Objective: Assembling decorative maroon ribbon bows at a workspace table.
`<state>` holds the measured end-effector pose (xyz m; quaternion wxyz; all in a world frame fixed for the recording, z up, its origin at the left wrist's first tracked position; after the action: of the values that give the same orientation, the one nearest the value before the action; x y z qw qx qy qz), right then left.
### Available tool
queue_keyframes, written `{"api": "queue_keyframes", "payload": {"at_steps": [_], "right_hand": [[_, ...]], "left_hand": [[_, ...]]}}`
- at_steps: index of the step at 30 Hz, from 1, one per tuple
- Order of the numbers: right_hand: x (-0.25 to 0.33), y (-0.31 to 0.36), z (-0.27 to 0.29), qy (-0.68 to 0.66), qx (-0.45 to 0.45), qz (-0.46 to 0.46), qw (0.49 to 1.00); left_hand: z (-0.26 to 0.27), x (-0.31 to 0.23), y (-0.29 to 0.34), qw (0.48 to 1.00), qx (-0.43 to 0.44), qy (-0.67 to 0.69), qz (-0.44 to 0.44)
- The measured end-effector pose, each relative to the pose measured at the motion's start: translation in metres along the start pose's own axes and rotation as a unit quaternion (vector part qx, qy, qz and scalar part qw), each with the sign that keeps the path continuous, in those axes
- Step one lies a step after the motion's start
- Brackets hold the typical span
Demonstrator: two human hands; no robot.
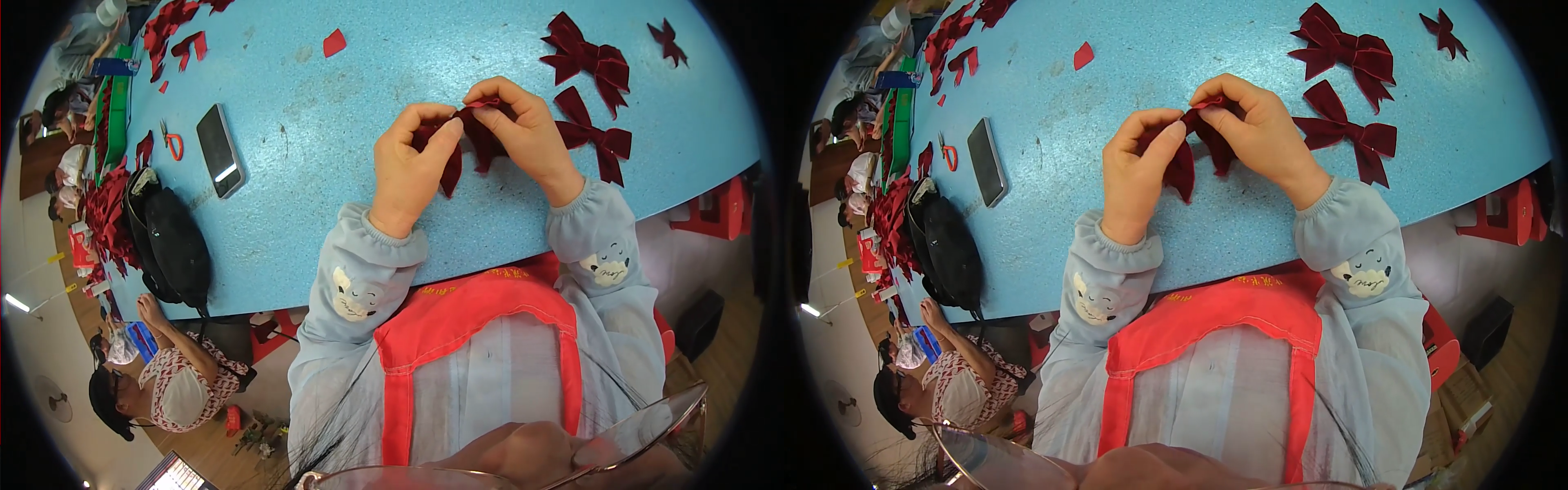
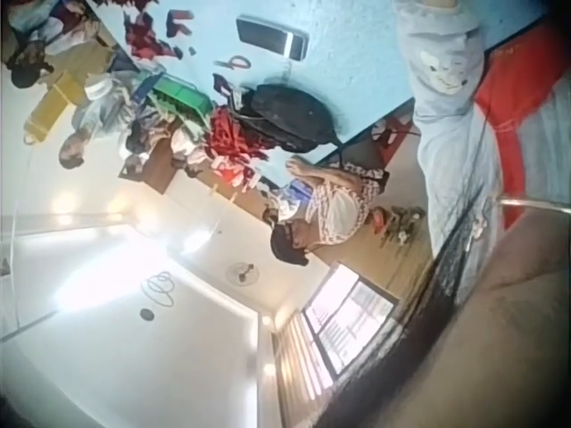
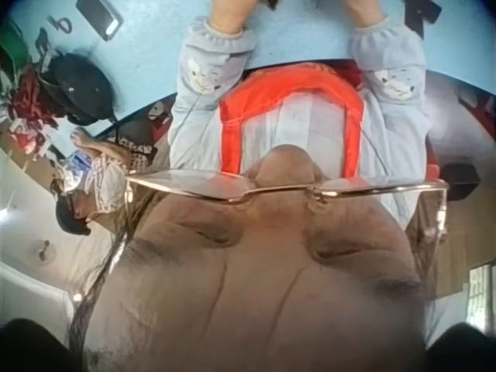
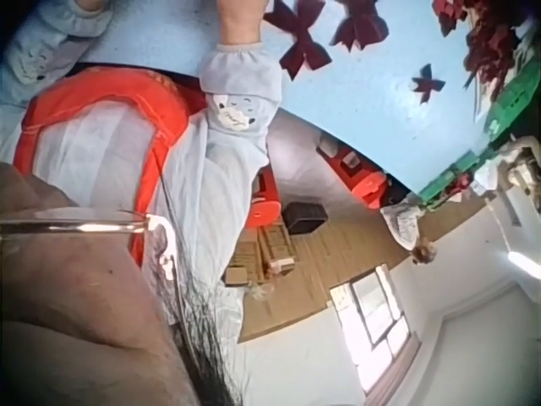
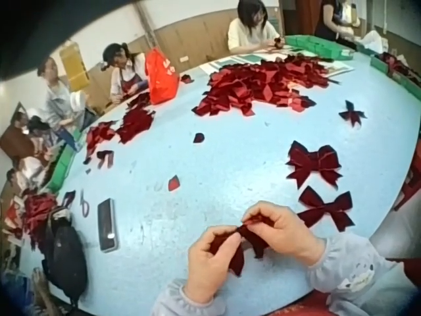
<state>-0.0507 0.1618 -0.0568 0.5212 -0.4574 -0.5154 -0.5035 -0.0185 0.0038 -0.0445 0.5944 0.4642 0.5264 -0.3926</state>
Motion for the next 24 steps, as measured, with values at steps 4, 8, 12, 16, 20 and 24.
{"api": "queue_keyframes", "payload": {"at_steps": [4,8,12,16,20,24], "right_hand": [[0.001,0.003,-0.001,0.034,-0.007,0.108,0.994],[0.002,0.003,-0.001,-0.048,-0.007,0.074,0.996],[0.005,0.003,-0.004,-0.134,-0.007,0.026,0.991],[0.011,0.005,-0.007,-0.153,-0.034,-0.03,0.987],[-0.013,0.001,0.005,-0.178,0.023,-0.139,0.974],[-0.016,-0.003,0.008,-0.255,0.0,-0.127,0.959]], "left_hand": [[-0.003,0.005,-0.001,0.996,0.045,0.044,0.057],[-0.009,0.013,-0.002,0.974,0.063,0.157,0.149],[-0.011,0.015,-0.002,0.946,0.064,0.244,0.202],[-0.009,0.02,-0.003,0.954,0.034,0.257,0.153],[-0.013,0.017,-0.001,0.975,0.056,0.192,0.092],[-0.014,0.01,0.001,0.986,0.07,0.134,0.074]]}}
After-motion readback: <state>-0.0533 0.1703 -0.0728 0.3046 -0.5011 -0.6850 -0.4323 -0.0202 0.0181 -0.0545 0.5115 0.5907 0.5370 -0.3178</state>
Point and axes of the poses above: each hand's wrist, its own y-axis away from the middle knuckle, its own z-axis out of the back of the hand, x = y × z, the point moved 3 cm from there along -y, towards the middle knuckle, and after that the axes turned 13 degrees about -x, right-handed, at the moved point
